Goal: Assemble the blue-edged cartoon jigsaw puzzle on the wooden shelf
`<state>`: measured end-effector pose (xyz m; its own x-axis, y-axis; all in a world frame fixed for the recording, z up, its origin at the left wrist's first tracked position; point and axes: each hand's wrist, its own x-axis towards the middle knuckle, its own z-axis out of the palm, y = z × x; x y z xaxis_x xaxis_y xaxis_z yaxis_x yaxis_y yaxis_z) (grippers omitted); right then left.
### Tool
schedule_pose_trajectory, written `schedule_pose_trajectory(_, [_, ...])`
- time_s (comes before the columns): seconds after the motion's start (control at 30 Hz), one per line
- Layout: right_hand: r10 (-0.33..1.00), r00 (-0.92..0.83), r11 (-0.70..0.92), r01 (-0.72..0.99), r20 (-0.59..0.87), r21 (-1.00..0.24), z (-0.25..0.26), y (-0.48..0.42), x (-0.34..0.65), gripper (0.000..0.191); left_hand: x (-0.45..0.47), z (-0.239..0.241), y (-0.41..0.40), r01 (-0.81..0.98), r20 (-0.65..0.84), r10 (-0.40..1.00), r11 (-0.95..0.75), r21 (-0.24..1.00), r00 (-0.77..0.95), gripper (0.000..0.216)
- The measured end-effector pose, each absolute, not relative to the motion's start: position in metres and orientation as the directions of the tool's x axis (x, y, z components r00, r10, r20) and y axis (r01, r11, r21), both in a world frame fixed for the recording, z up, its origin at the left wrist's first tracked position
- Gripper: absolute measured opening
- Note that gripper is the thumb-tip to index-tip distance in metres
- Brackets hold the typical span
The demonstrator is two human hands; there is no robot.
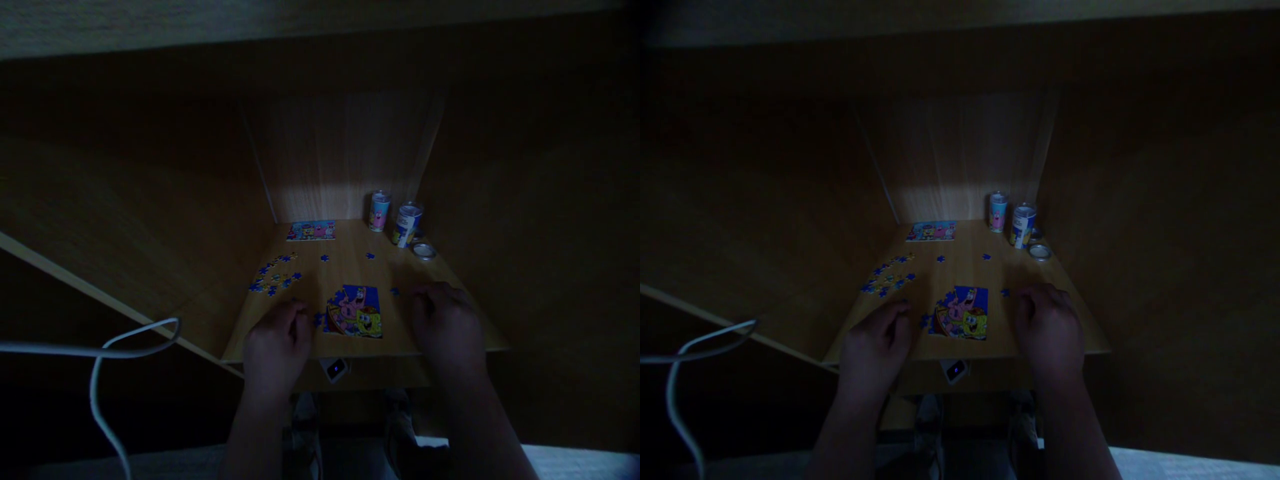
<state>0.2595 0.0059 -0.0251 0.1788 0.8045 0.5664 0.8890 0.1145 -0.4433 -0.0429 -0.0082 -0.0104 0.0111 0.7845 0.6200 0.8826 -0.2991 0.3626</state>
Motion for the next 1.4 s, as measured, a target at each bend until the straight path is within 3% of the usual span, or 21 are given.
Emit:
schedule_pose_trajectory(0.23, [0.816, 0.184, 0.100, 0.889, 0.548, -0.447, -0.026, 0.006, 0.260, 0.022, -0.082, -0.005, -0.003, 0.900, 0.641, 0.751, -0.156, 0.406, -0.159, 0.028])
schedule_pose_trajectory(0.63, [0.817, 0.173, 0.102, 0.896, 0.550, -0.432, -0.025, 0.005, 0.258, 0.023, -0.071, -0.008, 0.001, 0.959, 0.567, 0.819, -0.085, 0.270, -0.087, 0.022])
schedule_pose_trajectory(0.7, [0.816, 0.180, 0.089, 0.900, 0.549, -0.427, -0.025, 0.005, 0.258, 0.024, -0.070, -0.008, 0.000, 0.957, 0.571, 0.820, -0.134, 0.257, -0.038, 0.021])
schedule_pose_trajectory(0.87, [0.821, 0.171, 0.088, 0.904, 0.544, -0.417, -0.027, 0.004, 0.259, 0.025, -0.063, -0.006, -0.009, 0.860, 0.601, 0.736, -0.487, 0.151, 0.311, 0.025])
schedule_pose_trajectory(0.97, [0.830, 0.185, 0.069, 0.902, 0.526, -0.426, -0.028, 0.004, 0.259, 0.025, -0.056, -0.008, -0.012, 0.835, 0.649, 0.665, -0.544, 0.082, 0.370, 0.025])
schedule_pose_trajectory(1.27, [0.824, 0.180, 0.076, 0.904, 0.537, -0.420, -0.027, 0.004, 0.258, 0.026, -0.053, -0.011, -0.009, 0.852, 0.655, 0.696, -0.501, 0.149, 0.295, 0.024])
schedule_pose_trajectory(1.4, [0.824, 0.189, 0.060, 0.908, 0.534, -0.414, -0.028, 0.003, 0.258, 0.026, -0.052, -0.012, -0.006, 0.923, 0.670, 0.740, -0.298, 0.242, 0.064, 0.020])
